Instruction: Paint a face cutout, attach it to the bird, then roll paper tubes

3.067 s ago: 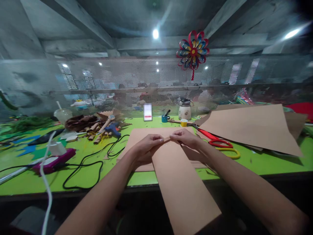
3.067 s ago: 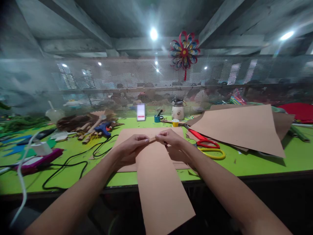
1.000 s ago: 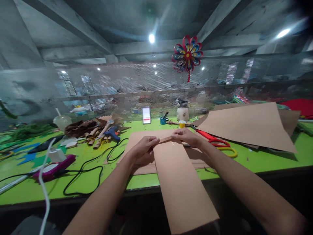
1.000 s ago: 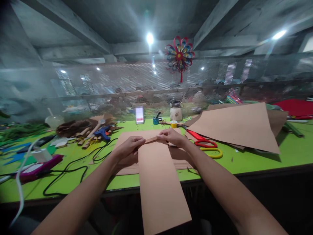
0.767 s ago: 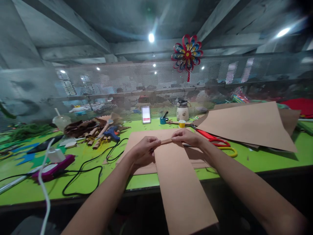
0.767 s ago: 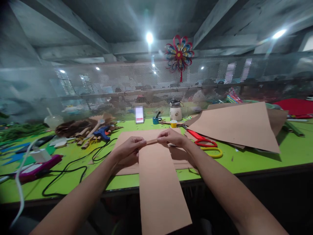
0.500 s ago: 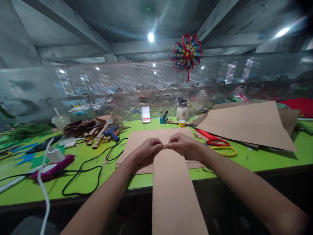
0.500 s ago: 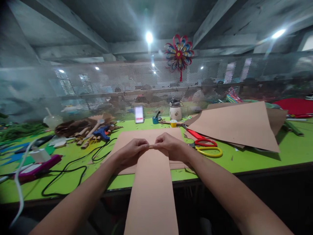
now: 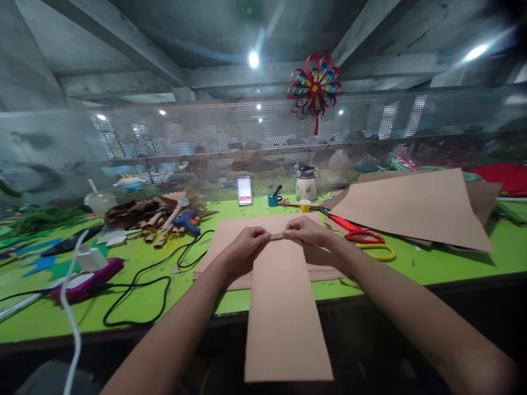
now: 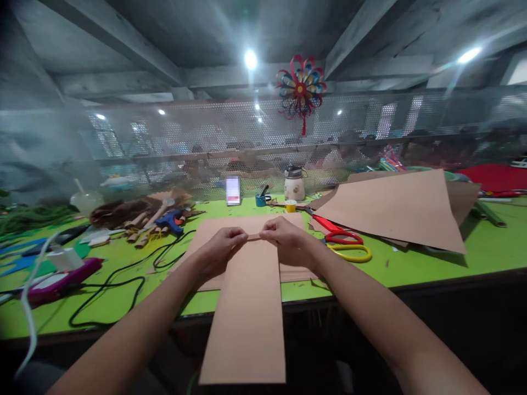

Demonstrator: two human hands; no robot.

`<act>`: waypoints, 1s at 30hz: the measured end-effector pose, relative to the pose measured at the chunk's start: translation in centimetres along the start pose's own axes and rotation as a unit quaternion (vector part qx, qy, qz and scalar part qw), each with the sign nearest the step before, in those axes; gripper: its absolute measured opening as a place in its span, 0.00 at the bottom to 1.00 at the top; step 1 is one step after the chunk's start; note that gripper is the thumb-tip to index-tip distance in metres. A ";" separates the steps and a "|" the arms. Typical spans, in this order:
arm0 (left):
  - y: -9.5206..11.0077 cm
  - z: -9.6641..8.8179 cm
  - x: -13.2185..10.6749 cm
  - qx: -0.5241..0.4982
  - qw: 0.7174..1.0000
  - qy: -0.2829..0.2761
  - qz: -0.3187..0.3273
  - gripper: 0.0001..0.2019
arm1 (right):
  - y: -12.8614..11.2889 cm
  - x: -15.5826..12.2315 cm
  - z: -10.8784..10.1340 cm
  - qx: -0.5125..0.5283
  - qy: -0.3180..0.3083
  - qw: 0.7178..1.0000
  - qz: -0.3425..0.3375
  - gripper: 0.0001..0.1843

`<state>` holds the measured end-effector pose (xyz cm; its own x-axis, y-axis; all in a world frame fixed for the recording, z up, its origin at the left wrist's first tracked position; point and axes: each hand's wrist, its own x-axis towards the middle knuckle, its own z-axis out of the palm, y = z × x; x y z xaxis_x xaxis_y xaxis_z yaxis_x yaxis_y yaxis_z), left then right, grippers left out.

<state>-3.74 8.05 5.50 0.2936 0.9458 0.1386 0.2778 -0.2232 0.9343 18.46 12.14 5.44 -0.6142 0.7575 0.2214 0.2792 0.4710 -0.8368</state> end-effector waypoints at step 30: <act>2.4 16.6 -9.4 0.350 0.870 -0.164 0.306 0.05 | 1.4 1.4 -4.8 0.301 0.380 0.875 -0.009 0.22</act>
<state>9.39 -5.28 1.02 0.7960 0.5069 0.3309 0.4327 -0.8587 0.2745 21.52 15.99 6.94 0.1171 0.9422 0.3140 -0.3052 0.3350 -0.8914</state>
